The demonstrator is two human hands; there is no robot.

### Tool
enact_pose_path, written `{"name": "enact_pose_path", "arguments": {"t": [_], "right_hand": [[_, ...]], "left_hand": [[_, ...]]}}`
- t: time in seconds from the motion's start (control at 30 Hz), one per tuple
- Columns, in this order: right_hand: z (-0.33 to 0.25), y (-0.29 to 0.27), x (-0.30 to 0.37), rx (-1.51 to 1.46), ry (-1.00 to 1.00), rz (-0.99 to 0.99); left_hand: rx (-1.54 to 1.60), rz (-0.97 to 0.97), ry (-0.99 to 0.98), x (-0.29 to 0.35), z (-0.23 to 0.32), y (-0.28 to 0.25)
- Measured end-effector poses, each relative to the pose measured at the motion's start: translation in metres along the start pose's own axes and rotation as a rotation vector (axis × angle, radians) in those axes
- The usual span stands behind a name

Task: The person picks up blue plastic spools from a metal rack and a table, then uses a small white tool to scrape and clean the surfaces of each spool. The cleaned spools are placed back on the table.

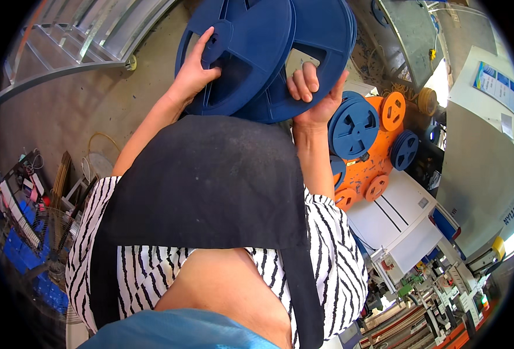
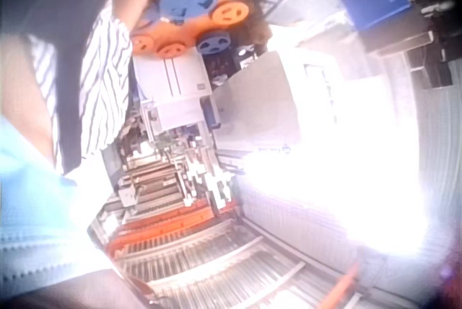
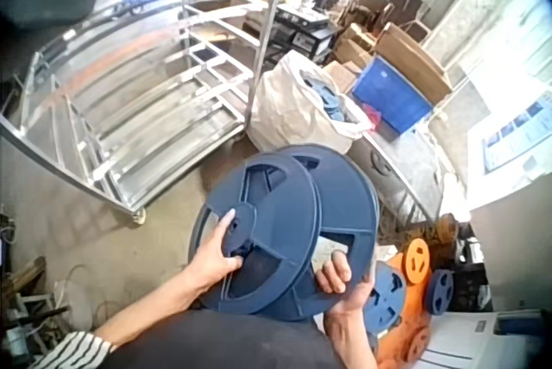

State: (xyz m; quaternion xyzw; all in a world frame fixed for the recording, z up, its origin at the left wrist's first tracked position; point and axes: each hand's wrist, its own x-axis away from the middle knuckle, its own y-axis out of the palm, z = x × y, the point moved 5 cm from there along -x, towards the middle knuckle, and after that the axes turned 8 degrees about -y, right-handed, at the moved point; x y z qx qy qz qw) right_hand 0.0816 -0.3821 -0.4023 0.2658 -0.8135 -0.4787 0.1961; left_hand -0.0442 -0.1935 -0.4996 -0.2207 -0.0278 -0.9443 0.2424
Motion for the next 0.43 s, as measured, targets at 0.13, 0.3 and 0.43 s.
{"name": "enact_pose_path", "arguments": {"t": [0.13,0.3,0.43], "right_hand": [[-0.004,-0.005,0.002,-0.011,-0.019,0.036],[-0.006,-0.006,0.002,-0.007,-0.016,0.055],[-0.006,-0.005,0.003,0.004,-0.001,0.027]], "left_hand": [[0.162,-0.070,0.009,0.009,0.016,-0.003],[0.214,-0.117,-0.024,0.007,0.012,0.002],[0.124,-0.114,-0.016,0.004,0.006,0.005]]}}
